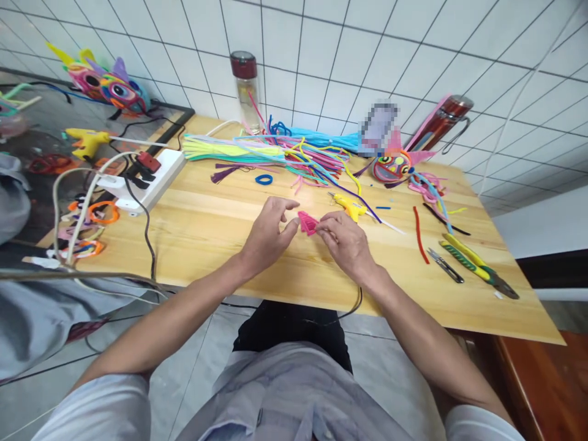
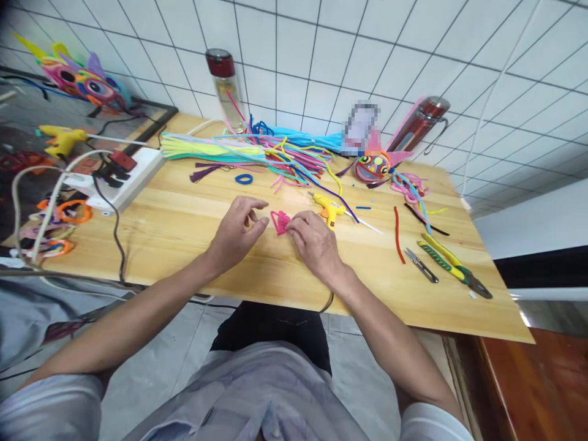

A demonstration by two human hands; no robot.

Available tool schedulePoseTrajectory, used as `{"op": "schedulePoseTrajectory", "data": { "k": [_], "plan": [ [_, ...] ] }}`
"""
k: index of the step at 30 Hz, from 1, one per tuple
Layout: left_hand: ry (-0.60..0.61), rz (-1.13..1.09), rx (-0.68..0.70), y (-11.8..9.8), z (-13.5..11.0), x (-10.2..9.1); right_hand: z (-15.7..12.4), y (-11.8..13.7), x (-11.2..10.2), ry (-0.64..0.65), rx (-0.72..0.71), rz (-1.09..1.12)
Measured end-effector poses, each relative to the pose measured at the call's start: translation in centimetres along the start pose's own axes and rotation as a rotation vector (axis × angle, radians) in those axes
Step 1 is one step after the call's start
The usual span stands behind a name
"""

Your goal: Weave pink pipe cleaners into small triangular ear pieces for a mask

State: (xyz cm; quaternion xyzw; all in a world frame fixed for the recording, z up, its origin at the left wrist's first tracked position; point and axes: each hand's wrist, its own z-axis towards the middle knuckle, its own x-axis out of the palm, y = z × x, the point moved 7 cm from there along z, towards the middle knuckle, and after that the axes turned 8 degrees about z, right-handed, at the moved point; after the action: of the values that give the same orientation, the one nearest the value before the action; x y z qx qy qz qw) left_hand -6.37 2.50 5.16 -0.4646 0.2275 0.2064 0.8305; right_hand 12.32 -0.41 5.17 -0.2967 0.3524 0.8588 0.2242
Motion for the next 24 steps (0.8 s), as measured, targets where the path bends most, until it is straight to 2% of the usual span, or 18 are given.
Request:
{"op": "schedulePoseTrajectory", "data": {
  "k": [3,6,9,12,15,17,21,24],
  "plan": [
    [0.080,0.157,0.258,-0.8,-1.9,0.4,-1.4,-0.1,1.6,0.145,0.002,0.017],
    [0.188,0.260,0.381,-0.6,-4.0,1.5,-2.9,-0.4,1.3,0.191,0.008,0.016],
    [0.208,0.302,0.404,-0.3,-5.5,2.4,-4.0,-2.5,-2.5,0.051,0.144,0.012],
    [0.185,0.319,0.408,-0.5,-6.3,3.0,-5.2,-6.7,-7.5,-0.105,0.468,-0.081],
    [0.201,0.352,0.420,-1.0,-6.1,3.6,-5.6,-9.3,-10.0,-0.090,0.722,-0.204],
    [0.252,0.398,0.415,-1.1,-5.5,4.2,-4.9,-9.9,-9.7,-0.003,0.833,-0.249],
    [0.390,0.531,0.385,-0.8,-4.2,5.8,-2.7,-9.7,-6.5,0.220,0.985,-0.360],
    [0.439,0.604,0.391,-0.6,-3.6,6.6,-1.4,-9.7,-4.4,0.338,1.045,-0.484]
  ]
}}
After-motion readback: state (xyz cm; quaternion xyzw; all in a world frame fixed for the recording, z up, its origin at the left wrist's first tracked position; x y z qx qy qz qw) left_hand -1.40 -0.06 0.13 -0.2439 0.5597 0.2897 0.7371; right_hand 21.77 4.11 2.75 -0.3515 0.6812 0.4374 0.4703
